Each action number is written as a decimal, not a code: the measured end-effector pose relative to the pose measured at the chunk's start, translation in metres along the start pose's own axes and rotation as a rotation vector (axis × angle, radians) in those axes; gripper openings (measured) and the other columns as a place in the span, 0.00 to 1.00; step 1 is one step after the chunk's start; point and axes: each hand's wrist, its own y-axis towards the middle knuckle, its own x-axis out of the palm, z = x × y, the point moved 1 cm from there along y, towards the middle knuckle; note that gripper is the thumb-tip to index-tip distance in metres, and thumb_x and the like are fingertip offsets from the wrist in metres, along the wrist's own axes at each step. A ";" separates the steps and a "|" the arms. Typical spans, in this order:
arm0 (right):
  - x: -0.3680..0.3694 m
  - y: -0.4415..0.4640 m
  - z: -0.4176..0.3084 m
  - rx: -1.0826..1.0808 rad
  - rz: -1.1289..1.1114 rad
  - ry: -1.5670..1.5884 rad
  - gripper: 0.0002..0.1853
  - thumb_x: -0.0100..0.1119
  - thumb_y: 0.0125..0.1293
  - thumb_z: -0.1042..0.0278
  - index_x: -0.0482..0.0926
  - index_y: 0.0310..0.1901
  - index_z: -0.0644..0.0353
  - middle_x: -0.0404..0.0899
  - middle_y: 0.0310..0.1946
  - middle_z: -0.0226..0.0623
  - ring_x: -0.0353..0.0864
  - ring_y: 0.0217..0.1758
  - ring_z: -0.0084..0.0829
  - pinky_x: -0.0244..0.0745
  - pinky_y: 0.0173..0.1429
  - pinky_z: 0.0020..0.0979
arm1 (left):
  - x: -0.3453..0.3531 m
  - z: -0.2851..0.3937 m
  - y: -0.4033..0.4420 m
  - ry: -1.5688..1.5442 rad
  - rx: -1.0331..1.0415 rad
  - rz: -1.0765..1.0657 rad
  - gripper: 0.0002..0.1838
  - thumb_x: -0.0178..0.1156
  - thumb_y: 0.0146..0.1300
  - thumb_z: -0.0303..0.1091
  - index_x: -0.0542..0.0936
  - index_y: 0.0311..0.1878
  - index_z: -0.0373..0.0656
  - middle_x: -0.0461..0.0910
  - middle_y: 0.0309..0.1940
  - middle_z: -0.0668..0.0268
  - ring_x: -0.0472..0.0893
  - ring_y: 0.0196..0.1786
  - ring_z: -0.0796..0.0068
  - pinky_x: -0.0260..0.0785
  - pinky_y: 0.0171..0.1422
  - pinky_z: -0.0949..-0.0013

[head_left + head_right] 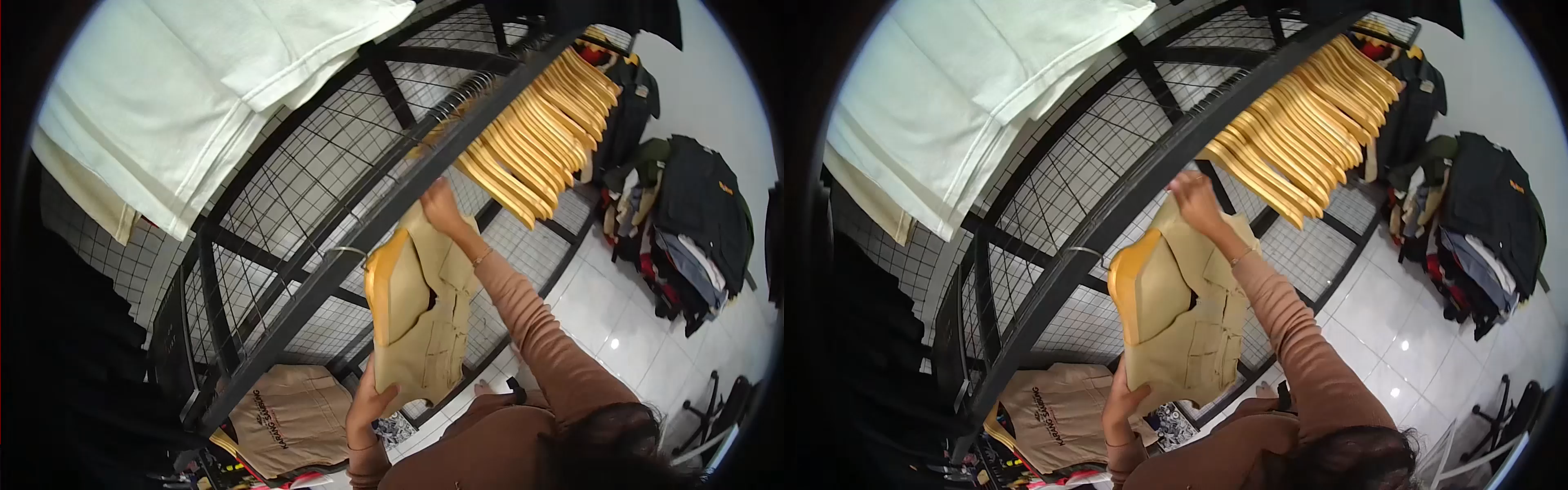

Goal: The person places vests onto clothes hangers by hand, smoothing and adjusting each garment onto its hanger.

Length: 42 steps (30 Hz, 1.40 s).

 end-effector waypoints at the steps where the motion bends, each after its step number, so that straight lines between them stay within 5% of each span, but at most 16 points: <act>1: 0.001 0.001 0.008 -0.009 -0.015 0.016 0.15 0.44 0.65 0.62 0.74 0.28 0.64 0.76 0.34 0.48 0.71 0.40 0.50 0.63 0.52 0.43 | 0.002 -0.001 -0.003 -0.028 -0.035 0.011 0.39 0.52 0.49 0.16 0.54 0.68 0.36 0.64 0.59 0.62 0.62 0.63 0.72 0.52 0.66 0.70; 5: -0.006 0.010 0.010 0.065 0.005 0.168 0.11 0.49 0.59 0.65 0.75 0.25 0.62 0.77 0.32 0.46 0.73 0.38 0.49 0.65 0.52 0.44 | 0.009 -0.008 -0.008 -0.049 -0.087 0.067 0.40 0.52 0.48 0.14 0.54 0.69 0.36 0.64 0.60 0.63 0.61 0.63 0.73 0.51 0.67 0.71; 7: -0.036 0.005 -0.043 -0.218 -0.219 0.340 0.13 0.48 0.64 0.61 0.76 0.38 0.63 0.76 0.37 0.40 0.72 0.48 0.42 0.60 0.58 0.40 | 0.011 -0.010 -0.008 -0.044 -0.109 0.090 0.40 0.51 0.48 0.13 0.53 0.69 0.36 0.63 0.60 0.63 0.61 0.63 0.73 0.51 0.67 0.71; 12: 0.000 0.015 0.021 -0.282 -0.192 0.325 0.13 0.47 0.65 0.61 0.75 0.40 0.63 0.75 0.39 0.40 0.72 0.47 0.41 0.63 0.55 0.38 | 0.014 -0.012 -0.010 -0.179 -0.167 0.179 0.39 0.54 0.47 0.13 0.57 0.66 0.35 0.67 0.56 0.64 0.66 0.58 0.76 0.57 0.61 0.73; 15: 0.013 0.018 0.042 -0.009 -0.132 0.279 0.11 0.49 0.64 0.62 0.74 0.40 0.62 0.74 0.40 0.40 0.71 0.47 0.42 0.63 0.53 0.38 | 0.014 -0.006 -0.015 -0.202 -0.199 0.292 0.35 0.59 0.45 0.15 0.64 0.61 0.35 0.73 0.48 0.67 0.72 0.50 0.79 0.64 0.55 0.74; 18: -0.024 0.024 -0.026 0.016 -0.135 0.448 0.08 0.50 0.63 0.66 0.74 0.38 0.61 0.74 0.38 0.39 0.72 0.45 0.42 0.64 0.51 0.40 | 0.010 -0.008 -0.012 -0.098 -0.220 0.271 0.33 0.60 0.44 0.15 0.67 0.59 0.34 0.74 0.46 0.68 0.72 0.48 0.79 0.64 0.54 0.75; 21: -0.007 0.000 -0.030 -0.266 -0.315 0.670 0.07 0.51 0.60 0.71 0.74 0.38 0.61 0.74 0.37 0.40 0.72 0.44 0.42 0.65 0.51 0.41 | 0.012 -0.011 -0.012 -0.116 -0.240 0.283 0.32 0.60 0.43 0.14 0.68 0.57 0.34 0.75 0.44 0.69 0.73 0.46 0.80 0.65 0.52 0.75; 24: -0.005 0.009 -0.014 -0.346 -0.102 0.439 0.06 0.50 0.60 0.72 0.74 0.37 0.62 0.73 0.37 0.42 0.72 0.44 0.43 0.65 0.50 0.41 | 0.006 -0.016 -0.008 -0.152 -0.245 0.291 0.31 0.61 0.43 0.14 0.69 0.56 0.34 0.75 0.42 0.69 0.74 0.45 0.80 0.66 0.51 0.75; 26: 0.017 0.019 0.018 -0.214 -0.167 0.459 0.10 0.60 0.56 0.67 0.77 0.39 0.59 0.75 0.44 0.43 0.72 0.52 0.42 0.60 0.60 0.38 | 0.007 -0.023 -0.015 -0.224 -0.262 0.304 0.30 0.61 0.43 0.15 0.69 0.55 0.35 0.75 0.42 0.69 0.74 0.43 0.81 0.67 0.49 0.75; 29: 0.054 0.009 0.062 0.084 -0.202 0.557 0.09 0.55 0.59 0.68 0.74 0.39 0.62 0.74 0.40 0.42 0.71 0.51 0.41 0.58 0.62 0.38 | 0.007 -0.020 -0.016 -0.237 -0.289 0.344 0.30 0.60 0.44 0.15 0.69 0.55 0.35 0.76 0.41 0.70 0.75 0.42 0.81 0.68 0.48 0.75; 32: -0.005 0.031 0.002 -0.091 0.128 0.377 0.14 0.46 0.63 0.65 0.75 0.41 0.67 0.75 0.39 0.46 0.73 0.46 0.47 0.64 0.54 0.46 | 0.010 -0.015 -0.017 -0.222 -0.311 0.340 0.30 0.59 0.45 0.14 0.69 0.55 0.35 0.76 0.41 0.69 0.75 0.42 0.80 0.69 0.48 0.75; 36: -0.007 -0.012 -0.032 -0.363 -0.043 0.474 0.15 0.43 0.64 0.68 0.74 0.47 0.67 0.73 0.48 0.49 0.70 0.52 0.48 0.61 0.59 0.43 | 0.012 -0.012 -0.016 -0.206 -0.307 0.293 0.30 0.58 0.44 0.13 0.68 0.56 0.35 0.76 0.43 0.68 0.76 0.45 0.79 0.69 0.48 0.74; 41: 0.059 -0.053 0.032 -0.095 -0.031 0.159 0.20 0.46 0.61 0.72 0.69 0.55 0.69 0.63 0.60 0.55 0.59 0.64 0.54 0.49 0.70 0.43 | 0.011 -0.003 -0.029 -0.262 -0.335 0.318 0.32 0.57 0.44 0.12 0.68 0.57 0.36 0.76 0.46 0.67 0.75 0.47 0.78 0.69 0.50 0.74; 42: 0.067 -0.061 0.042 0.156 -0.026 0.236 0.23 0.45 0.63 0.71 0.65 0.59 0.68 0.59 0.63 0.55 0.55 0.67 0.54 0.45 0.71 0.45 | 0.010 0.000 -0.031 -0.271 -0.344 0.332 0.32 0.57 0.44 0.12 0.68 0.58 0.36 0.76 0.47 0.67 0.75 0.48 0.78 0.68 0.51 0.74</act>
